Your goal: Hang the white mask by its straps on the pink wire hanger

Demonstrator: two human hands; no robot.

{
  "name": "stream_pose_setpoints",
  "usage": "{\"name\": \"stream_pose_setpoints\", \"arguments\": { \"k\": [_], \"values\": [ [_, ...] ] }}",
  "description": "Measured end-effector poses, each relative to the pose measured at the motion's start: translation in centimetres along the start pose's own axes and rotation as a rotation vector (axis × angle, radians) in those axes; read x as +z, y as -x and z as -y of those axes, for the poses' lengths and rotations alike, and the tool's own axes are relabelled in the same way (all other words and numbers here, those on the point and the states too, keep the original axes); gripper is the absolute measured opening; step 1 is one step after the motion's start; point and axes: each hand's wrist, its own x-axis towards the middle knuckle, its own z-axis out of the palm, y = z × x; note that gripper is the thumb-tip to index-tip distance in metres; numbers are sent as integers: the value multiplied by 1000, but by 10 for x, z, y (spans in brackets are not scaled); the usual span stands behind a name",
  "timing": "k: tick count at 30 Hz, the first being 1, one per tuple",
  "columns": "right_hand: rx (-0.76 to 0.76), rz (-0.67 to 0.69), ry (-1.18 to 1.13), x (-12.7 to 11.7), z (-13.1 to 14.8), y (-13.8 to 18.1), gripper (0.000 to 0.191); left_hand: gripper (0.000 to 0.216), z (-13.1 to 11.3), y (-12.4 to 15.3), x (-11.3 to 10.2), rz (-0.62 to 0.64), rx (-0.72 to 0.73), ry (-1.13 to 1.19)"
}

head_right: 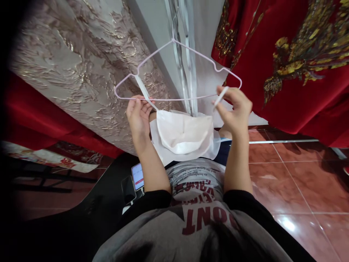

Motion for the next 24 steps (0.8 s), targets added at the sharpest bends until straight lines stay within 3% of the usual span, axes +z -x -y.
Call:
{"name": "stream_pose_setpoints", "arguments": {
  "k": [3, 6, 9, 14, 17, 21, 24],
  "values": [
    [-15, -129, -8, -29, -26, -7, 52, 43, -2, 0, -2, -12, -1, 7],
    [-50, -48, 31, -52, -41, -24, 72, 41, -2, 2, -5, 12, 5, 20],
    [-61, 102, 96, -60, -37, -46, 82, 39, -4, 3, -7, 41, 11, 34],
    [-6, 388, 236, -43, -5, -81, 68, 39, -4, -1, -11, 26, -1, 5],
    [-16, 488, 281, -31, 11, -93, 62, 38, -4, -3, -12, 19, -13, 1],
    [-26, 509, 384, -25, 28, -103, 58, 34, -4, -1, -10, 16, -36, 41],
    [-104, 417, 405, -27, 44, -104, 36, 33, -4, 0, -7, 22, -69, 31]
  ]
}}
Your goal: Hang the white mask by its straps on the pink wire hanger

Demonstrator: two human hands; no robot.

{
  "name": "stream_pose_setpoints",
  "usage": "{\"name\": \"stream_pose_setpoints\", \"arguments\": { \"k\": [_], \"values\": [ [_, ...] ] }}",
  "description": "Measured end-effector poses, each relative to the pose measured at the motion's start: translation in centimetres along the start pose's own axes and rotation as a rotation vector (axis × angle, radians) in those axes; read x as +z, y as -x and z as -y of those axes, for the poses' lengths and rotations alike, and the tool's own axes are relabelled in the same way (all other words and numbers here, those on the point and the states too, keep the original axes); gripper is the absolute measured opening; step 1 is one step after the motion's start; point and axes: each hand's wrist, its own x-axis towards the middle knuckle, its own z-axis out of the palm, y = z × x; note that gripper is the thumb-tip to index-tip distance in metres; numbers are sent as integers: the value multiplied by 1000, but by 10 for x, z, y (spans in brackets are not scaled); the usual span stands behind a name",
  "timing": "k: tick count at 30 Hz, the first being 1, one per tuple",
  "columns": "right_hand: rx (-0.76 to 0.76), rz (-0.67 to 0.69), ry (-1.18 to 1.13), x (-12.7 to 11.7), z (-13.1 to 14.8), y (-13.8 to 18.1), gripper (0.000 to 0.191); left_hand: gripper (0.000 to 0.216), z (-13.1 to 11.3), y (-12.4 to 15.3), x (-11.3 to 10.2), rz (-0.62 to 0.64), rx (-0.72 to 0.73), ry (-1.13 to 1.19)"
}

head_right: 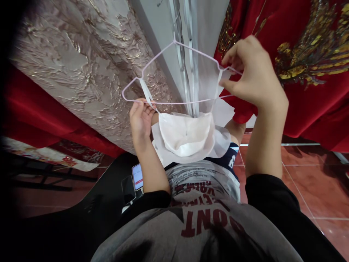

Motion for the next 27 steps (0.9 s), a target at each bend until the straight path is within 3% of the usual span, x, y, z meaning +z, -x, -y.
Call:
{"name": "stream_pose_setpoints", "arguments": {
  "k": [4, 7, 10, 14, 17, 22, 25, 27],
  "values": [
    [-49, -164, -99, 4, 18, 6, 16, 32, 0, 0, 4, -4, 1, -24],
    [-48, 25, -240, 32, 19, 14, 12, 31, 1, 0, 5, -9, -8, -22],
    [-69, 288, -280, 77, 12, 26, 28, 27, 3, 2, 3, 13, -43, -4],
    [-37, 250, -129, 119, 7, 40, 33, 14, 6, 7, -6, 95, -53, -69],
    [-31, 197, -112, 122, 6, 45, 32, 2, 4, 10, -9, 104, 32, -211],
    [-46, 155, -152, 108, 4, 48, 24, 12, -10, 16, 3, 143, 178, -247],
    [-39, 111, -156, 104, 5, 51, 23, 8, -21, 17, 9, 135, 155, -162],
    [-44, 95, -156, 103, 5, 53, 23, 23, -27, 14, 7, 141, 92, -164]
  ]
}}
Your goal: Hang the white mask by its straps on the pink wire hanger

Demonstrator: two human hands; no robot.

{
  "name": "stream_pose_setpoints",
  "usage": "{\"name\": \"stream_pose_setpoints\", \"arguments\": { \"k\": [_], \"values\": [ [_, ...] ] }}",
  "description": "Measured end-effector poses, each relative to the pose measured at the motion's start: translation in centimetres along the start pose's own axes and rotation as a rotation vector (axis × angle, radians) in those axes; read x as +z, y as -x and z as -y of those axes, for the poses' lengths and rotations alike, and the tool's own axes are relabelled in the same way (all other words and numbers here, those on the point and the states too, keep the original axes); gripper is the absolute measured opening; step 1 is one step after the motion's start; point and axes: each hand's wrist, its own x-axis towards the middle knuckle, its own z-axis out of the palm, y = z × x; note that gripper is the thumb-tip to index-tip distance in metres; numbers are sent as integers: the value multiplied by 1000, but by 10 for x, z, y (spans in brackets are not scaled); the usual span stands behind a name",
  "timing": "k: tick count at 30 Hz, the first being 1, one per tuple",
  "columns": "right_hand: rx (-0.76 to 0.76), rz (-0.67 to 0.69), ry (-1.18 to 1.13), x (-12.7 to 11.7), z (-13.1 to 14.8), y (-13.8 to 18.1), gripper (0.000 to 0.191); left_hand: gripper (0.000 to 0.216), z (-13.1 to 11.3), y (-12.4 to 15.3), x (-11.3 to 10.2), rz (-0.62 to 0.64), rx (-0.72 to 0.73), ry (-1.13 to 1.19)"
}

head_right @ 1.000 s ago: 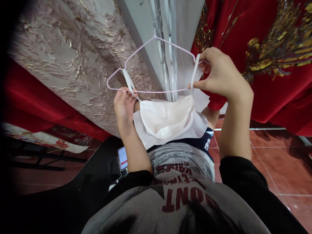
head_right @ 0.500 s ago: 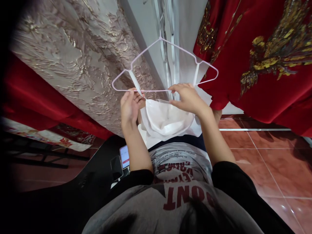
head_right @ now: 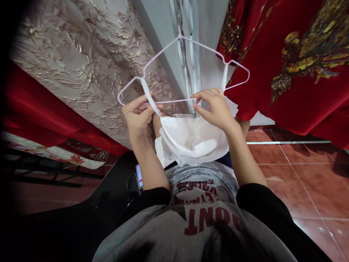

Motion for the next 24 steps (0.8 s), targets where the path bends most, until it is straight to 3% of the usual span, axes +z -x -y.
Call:
{"name": "stream_pose_setpoints", "arguments": {
  "k": [2, 5, 10, 12, 17, 21, 24],
  "values": [
    [-14, -1, 2, 0, 0, 1, 24, 32, -4, -2, -5, 35, -48, -21],
    [-29, 7, 8, 1, -2, 1, 25, 26, -9, -4, -13, 83, -65, -16],
    [-52, 37, -17, 1, 1, 0, 27, 33, -23, -12, -15, 45, 42, 178],
    [-61, 51, -37, 2, 2, 1, 29, 37, -24, -20, -12, -10, 116, 205],
    [-55, 58, -31, 3, 0, 1, 27, 45, -5, -45, -11, -295, 320, 18],
    [-60, 55, -17, -1, -6, 1, 28, 56, 8, -49, -39, -350, 506, -92],
    [-46, 42, -10, -4, -8, 2, 29, 61, 13, -39, -70, -349, 526, -220]
  ]
}}
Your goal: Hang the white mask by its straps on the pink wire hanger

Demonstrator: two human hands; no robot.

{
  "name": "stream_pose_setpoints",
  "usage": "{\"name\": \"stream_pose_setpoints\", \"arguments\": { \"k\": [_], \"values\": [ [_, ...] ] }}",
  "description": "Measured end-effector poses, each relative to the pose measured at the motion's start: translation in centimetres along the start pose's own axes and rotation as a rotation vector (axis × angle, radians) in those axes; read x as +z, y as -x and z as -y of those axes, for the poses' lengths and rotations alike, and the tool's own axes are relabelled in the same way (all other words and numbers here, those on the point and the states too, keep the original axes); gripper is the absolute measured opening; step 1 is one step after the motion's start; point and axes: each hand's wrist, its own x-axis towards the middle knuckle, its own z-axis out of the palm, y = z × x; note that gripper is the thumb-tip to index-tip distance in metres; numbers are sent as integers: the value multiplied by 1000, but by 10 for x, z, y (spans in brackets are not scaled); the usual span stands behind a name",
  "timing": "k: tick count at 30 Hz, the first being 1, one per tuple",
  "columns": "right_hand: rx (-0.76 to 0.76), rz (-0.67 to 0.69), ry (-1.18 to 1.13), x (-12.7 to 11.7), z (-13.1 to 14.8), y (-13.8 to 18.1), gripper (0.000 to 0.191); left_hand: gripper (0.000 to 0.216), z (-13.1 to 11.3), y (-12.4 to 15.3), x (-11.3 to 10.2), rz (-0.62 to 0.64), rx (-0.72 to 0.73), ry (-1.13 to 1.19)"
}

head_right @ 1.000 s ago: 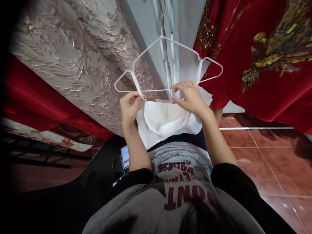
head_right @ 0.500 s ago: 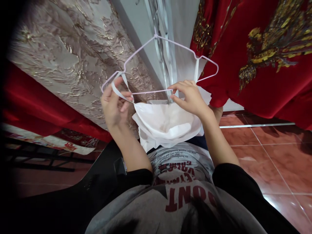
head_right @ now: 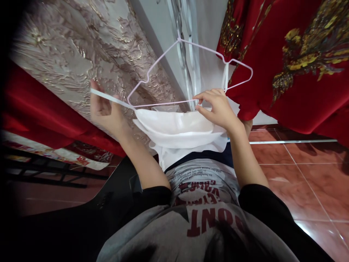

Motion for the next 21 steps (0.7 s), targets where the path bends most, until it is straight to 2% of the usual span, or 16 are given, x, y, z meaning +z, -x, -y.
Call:
{"name": "stream_pose_setpoints", "arguments": {
  "k": [2, 4, 6, 8, 11, 14, 17, 21],
  "values": [
    [5, -1, 1, 0, 1, 1, 30, 74, 2, 9, -16, 54, -40, -61],
    [7, 2, -3, 2, 3, 1, 31, 82, 0, 21, -23, 151, -114, -122],
    [8, 10, -10, 6, 5, 0, 32, 79, -5, 30, -21, 260, -155, -185],
    [11, 17, -20, 9, 7, -1, 31, 75, -11, 32, -15, 311, -127, -194],
    [15, 22, -31, 8, 9, 0, 31, 78, -13, 19, -9, 302, -36, -119],
    [12, 26, -34, 3, 10, 1, 31, 87, -9, -4, -14, 352, 38, -132],
    [10, 31, -36, 0, 10, 2, 32, 93, -8, -21, -25, 433, 62, -216],
    [12, 25, -37, -2, 10, 2, 35, 99, -16, -31, -32, 521, 49, -304]
  ]
}}
